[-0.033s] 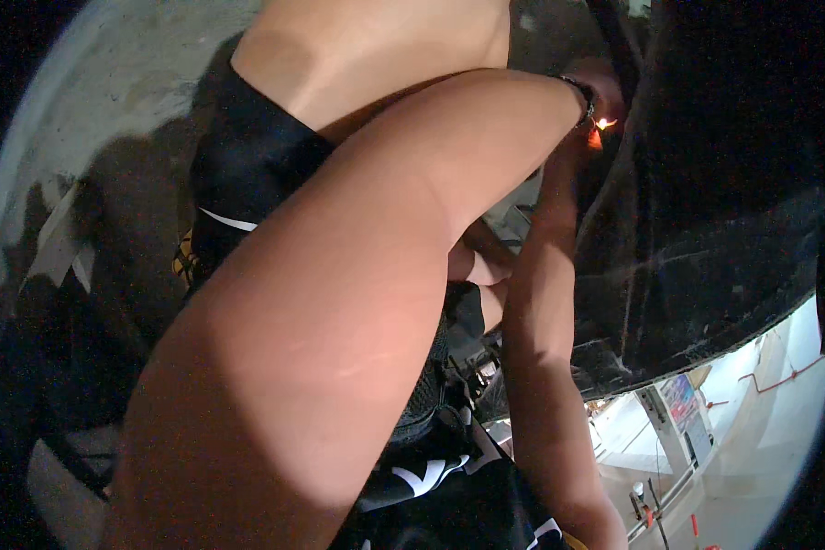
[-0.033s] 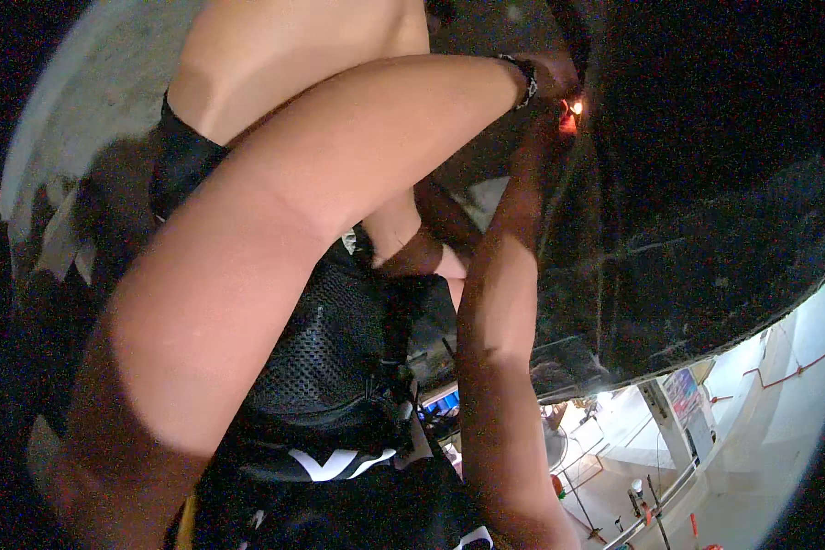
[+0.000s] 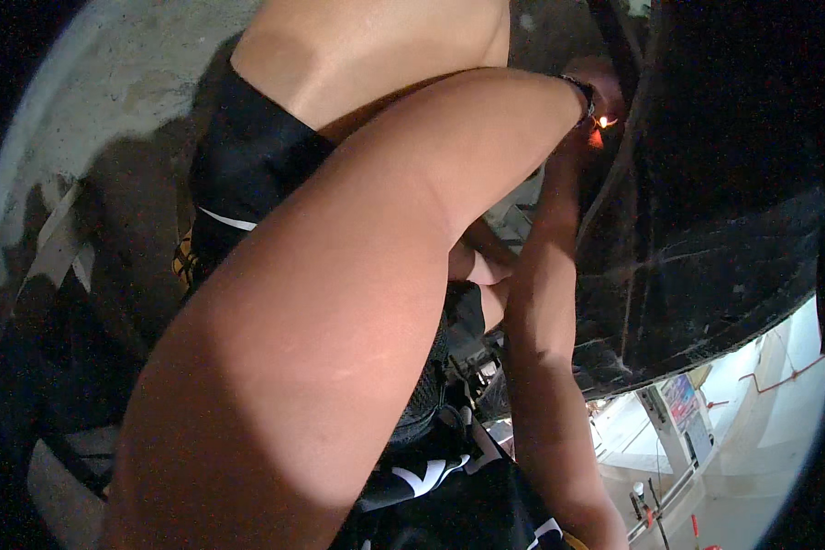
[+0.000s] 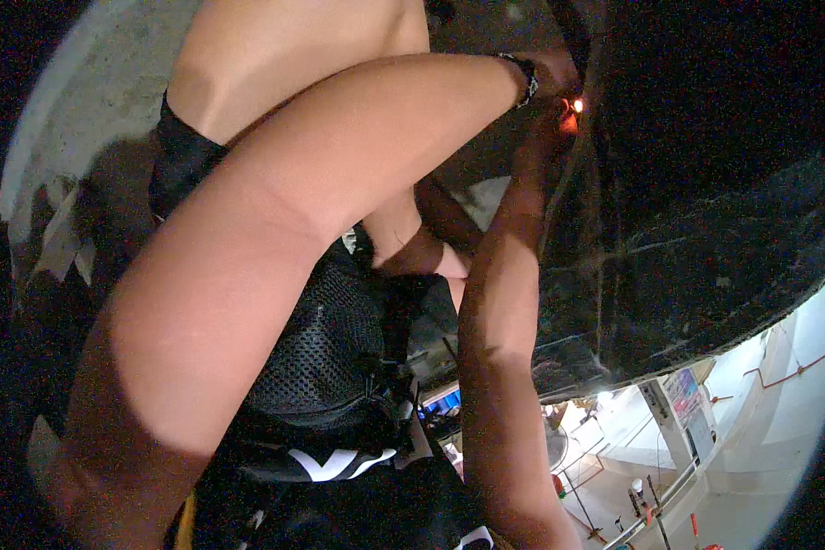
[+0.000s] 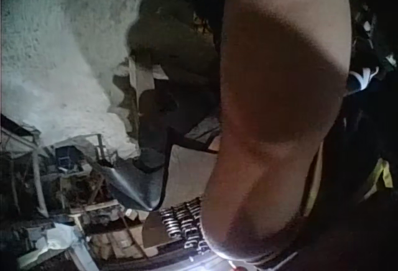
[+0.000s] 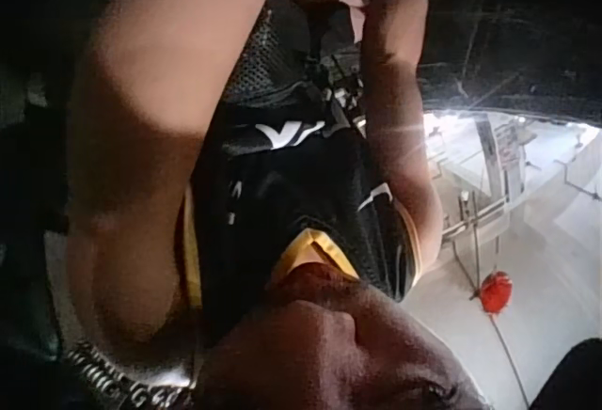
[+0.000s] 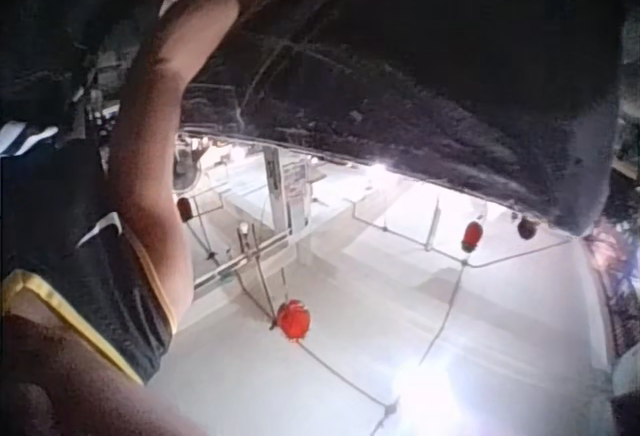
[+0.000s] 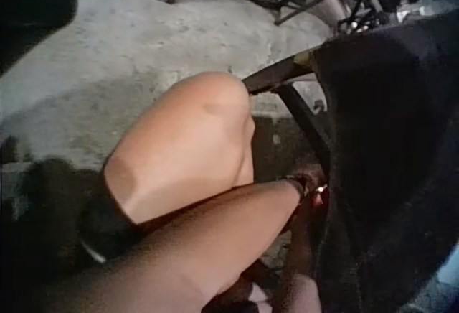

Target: Manually assembling leather belts by attaching buckles and loops.

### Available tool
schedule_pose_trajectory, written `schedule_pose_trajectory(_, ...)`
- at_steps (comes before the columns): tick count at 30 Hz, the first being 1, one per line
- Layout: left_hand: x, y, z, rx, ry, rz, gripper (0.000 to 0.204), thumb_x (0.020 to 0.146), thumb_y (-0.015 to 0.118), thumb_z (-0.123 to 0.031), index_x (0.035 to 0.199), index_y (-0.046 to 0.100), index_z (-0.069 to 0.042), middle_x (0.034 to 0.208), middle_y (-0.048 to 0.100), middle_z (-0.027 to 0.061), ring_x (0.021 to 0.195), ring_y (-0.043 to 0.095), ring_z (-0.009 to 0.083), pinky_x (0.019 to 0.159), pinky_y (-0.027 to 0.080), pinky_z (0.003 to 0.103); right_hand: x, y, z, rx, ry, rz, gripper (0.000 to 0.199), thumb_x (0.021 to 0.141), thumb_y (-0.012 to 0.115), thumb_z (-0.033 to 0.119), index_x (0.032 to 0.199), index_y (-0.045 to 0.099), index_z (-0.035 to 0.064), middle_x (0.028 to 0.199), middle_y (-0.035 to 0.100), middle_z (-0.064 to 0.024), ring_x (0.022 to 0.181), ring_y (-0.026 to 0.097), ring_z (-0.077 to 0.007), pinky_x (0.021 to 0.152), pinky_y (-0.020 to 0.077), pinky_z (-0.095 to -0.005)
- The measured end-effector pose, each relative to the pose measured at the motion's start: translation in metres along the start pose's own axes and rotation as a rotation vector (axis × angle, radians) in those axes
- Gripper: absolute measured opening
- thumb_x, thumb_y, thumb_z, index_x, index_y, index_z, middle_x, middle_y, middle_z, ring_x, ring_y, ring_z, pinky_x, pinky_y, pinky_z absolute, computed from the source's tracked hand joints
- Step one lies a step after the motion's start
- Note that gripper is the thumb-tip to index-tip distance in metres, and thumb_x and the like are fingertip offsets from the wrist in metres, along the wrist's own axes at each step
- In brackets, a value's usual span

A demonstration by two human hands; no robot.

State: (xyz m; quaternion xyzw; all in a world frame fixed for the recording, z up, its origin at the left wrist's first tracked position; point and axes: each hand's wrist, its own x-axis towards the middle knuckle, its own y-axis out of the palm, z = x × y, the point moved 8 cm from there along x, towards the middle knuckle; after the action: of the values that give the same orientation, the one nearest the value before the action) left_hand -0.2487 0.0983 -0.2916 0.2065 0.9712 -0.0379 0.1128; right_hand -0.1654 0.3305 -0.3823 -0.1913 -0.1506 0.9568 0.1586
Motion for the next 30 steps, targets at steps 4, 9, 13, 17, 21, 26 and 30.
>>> schedule_pose_trajectory(4, 0.03, 0.0, 0.014, 0.076, 0.077, -0.006, 0.043, 0.082, 0.076, -0.038, 0.116, 0.081, -0.013, 0.124, 0.076, 0.0137, 0.112, 0.074, 0.0332, 0.096, 0.059, 0.043, 0.001, 0.031, 0.008, 0.013, -0.007, 0.049, 0.06, 0.107, 0.056, 0.049, 0.154, 0.048, 0.0122, 0.148, 0.06, -0.0078, 0.135, 0.058, -0.0275, 0.11, 0.0496, -0.0441)
schedule_pose_trajectory(9, 0.007, -0.014, 0.043, -0.038, -0.304, -0.085, 0.039, 0.084, 0.074, -0.037, 0.113, 0.082, -0.013, 0.122, 0.077, 0.0136, 0.112, 0.074, 0.0322, 0.093, 0.06, 0.042, -0.036, 0.07, 0.007, 0.148, -0.014, 0.079, 0.053, 0.104, 0.064, 0.04, 0.148, 0.052, 0.0129, 0.141, 0.064, -0.0082, 0.125, 0.064, -0.0276, 0.104, 0.0541, -0.0454)
schedule_pose_trajectory(13, 0.036, 0.009, 0.019, -0.022, -0.107, 0.009, 0.035, 0.086, 0.073, -0.036, 0.111, 0.082, -0.012, 0.118, 0.078, 0.0125, 0.109, 0.075, 0.031, 0.091, 0.061, 0.041, -0.019, 0.026, 0.033, -0.277, -0.285, -0.109, 0.052, 0.105, 0.063, 0.038, 0.148, 0.052, 0.0116, 0.14, 0.064, -0.0113, 0.121, 0.067, -0.0296, 0.099, 0.0567, -0.0472)
schedule_pose_trajectory(17, 0.047, 0.013, 0.069, 0.04, -0.122, 0.025, 0.033, 0.087, 0.073, -0.035, 0.109, 0.082, -0.012, 0.116, 0.079, 0.0117, 0.107, 0.076, 0.0302, 0.089, 0.061, 0.041, -0.037, 0.048, 0.001, -0.191, -0.01, -0.329, 0.055, 0.106, 0.06, 0.041, 0.148, 0.051, 0.006, 0.139, 0.064, -0.0133, 0.118, 0.068, -0.0297, 0.097, 0.0574, -0.0453)
schedule_pose_trajectory(21, 0.047, 0.039, -0.026, -0.009, -0.012, 0.021, 0.033, 0.087, 0.072, -0.035, 0.11, 0.082, -0.012, 0.116, 0.079, 0.0114, 0.106, 0.076, 0.0304, 0.088, 0.061, 0.041, 0.012, -0.035, 0.094, -0.482, -0.3, -0.259, 0.06, 0.107, 0.058, 0.048, 0.147, 0.051, 0.0029, 0.142, 0.063, -0.0146, 0.12, 0.067, -0.0304, 0.099, 0.0564, -0.0433)
schedule_pose_trajectory(26, 0.018, -0.008, 0.034, 0.03, -0.235, -0.121, 0.034, 0.087, 0.072, -0.034, 0.11, 0.082, -0.012, 0.115, 0.079, 0.0111, 0.106, 0.076, 0.0306, 0.088, 0.061, 0.041, -0.072, 0.084, 0.078, -0.143, -0.092, -0.149, 0.073, 0.106, 0.054, 0.061, 0.148, 0.052, 0.0016, 0.143, 0.063, -0.015, 0.123, 0.065, -0.0325, 0.102, 0.054, -0.0439)
schedule_pose_trajectory(30, 0.005, -0.015, 0.028, 0.021, -0.24, -0.136, 0.034, 0.088, 0.072, -0.034, 0.111, 0.081, -0.011, 0.116, 0.078, 0.012, 0.107, 0.075, 0.0311, 0.089, 0.061, 0.042, -0.081, 0.084, 0.079, -0.218, -0.028, -0.267, 0.069, 0.107, 0.055, 0.057, 0.147, 0.054, 0.0015, 0.137, 0.067, -0.0156, 0.121, 0.067, -0.0325, 0.102, 0.054, -0.0444)
